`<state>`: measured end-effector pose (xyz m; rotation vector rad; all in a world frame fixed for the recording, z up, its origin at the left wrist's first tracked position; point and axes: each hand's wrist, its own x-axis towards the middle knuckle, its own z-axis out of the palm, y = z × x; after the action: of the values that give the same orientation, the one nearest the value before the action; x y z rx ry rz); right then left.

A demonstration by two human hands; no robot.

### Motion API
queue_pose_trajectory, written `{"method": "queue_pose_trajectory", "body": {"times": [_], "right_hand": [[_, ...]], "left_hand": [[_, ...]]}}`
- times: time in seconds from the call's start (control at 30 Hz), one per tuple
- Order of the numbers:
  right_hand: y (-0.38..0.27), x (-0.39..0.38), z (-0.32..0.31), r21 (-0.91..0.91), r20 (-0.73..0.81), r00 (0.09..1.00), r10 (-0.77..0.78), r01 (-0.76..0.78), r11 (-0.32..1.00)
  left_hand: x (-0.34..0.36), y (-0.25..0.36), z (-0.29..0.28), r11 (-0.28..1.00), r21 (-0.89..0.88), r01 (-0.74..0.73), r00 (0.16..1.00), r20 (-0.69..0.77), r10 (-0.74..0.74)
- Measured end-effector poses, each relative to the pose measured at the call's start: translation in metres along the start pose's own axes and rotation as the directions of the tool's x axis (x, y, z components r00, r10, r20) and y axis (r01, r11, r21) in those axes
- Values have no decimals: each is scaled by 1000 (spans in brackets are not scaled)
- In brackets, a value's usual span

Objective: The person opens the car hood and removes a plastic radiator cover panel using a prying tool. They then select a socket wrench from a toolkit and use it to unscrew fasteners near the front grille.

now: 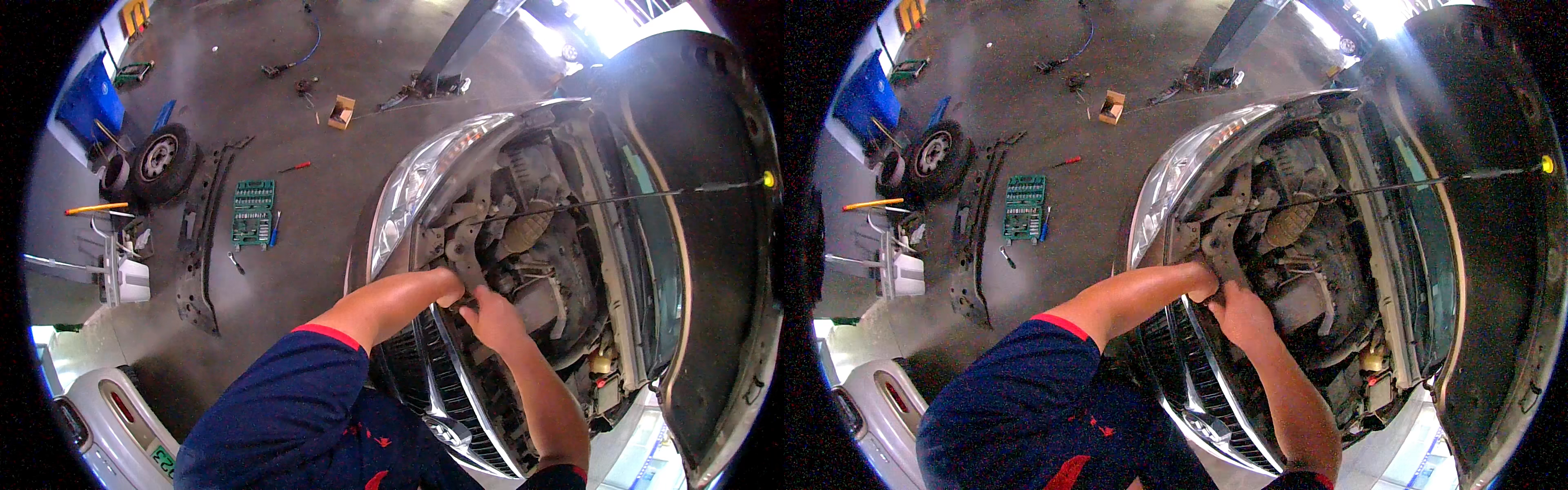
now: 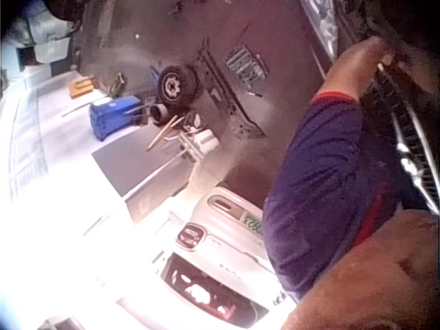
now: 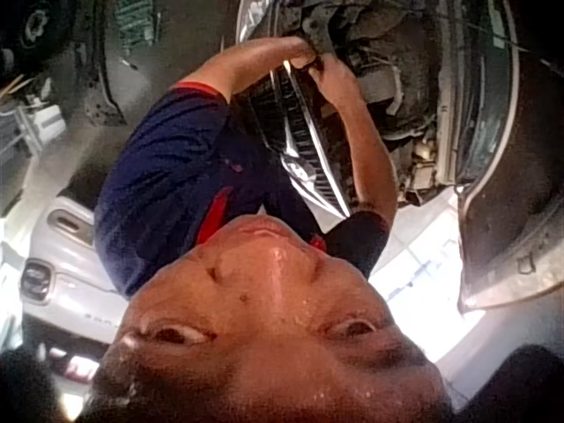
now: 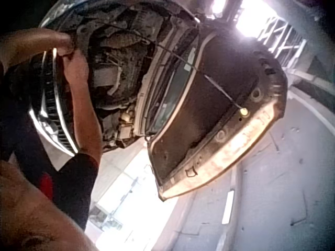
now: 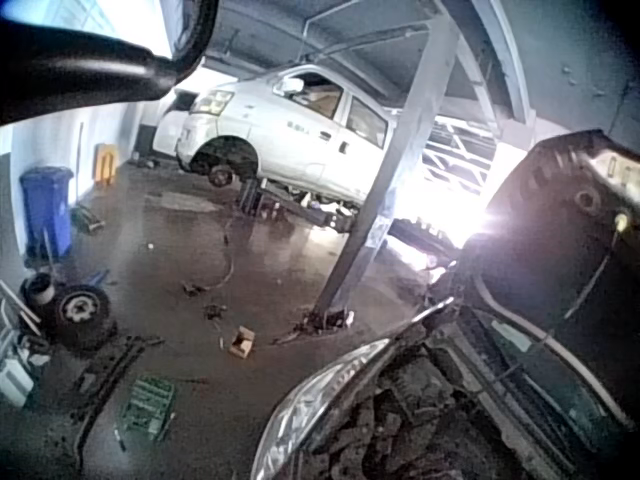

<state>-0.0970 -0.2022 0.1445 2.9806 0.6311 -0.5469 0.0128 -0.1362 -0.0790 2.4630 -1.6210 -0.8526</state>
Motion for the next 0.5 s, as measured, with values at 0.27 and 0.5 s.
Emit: {"method": "queue_pose_trajectory", "body": {"times": [0.27, 0.5], "right_hand": [[-5, -5, -8, -10, 4, 981, -193, 193, 981], [1, -5, -6, -105, 67, 976, -205, 211, 972]], "left_hand": [[-29, 3, -15, 980, -196, 33, 998, 64, -21], [-37, 12, -23, 999, -46, -22, 1000, 6, 22]]}}
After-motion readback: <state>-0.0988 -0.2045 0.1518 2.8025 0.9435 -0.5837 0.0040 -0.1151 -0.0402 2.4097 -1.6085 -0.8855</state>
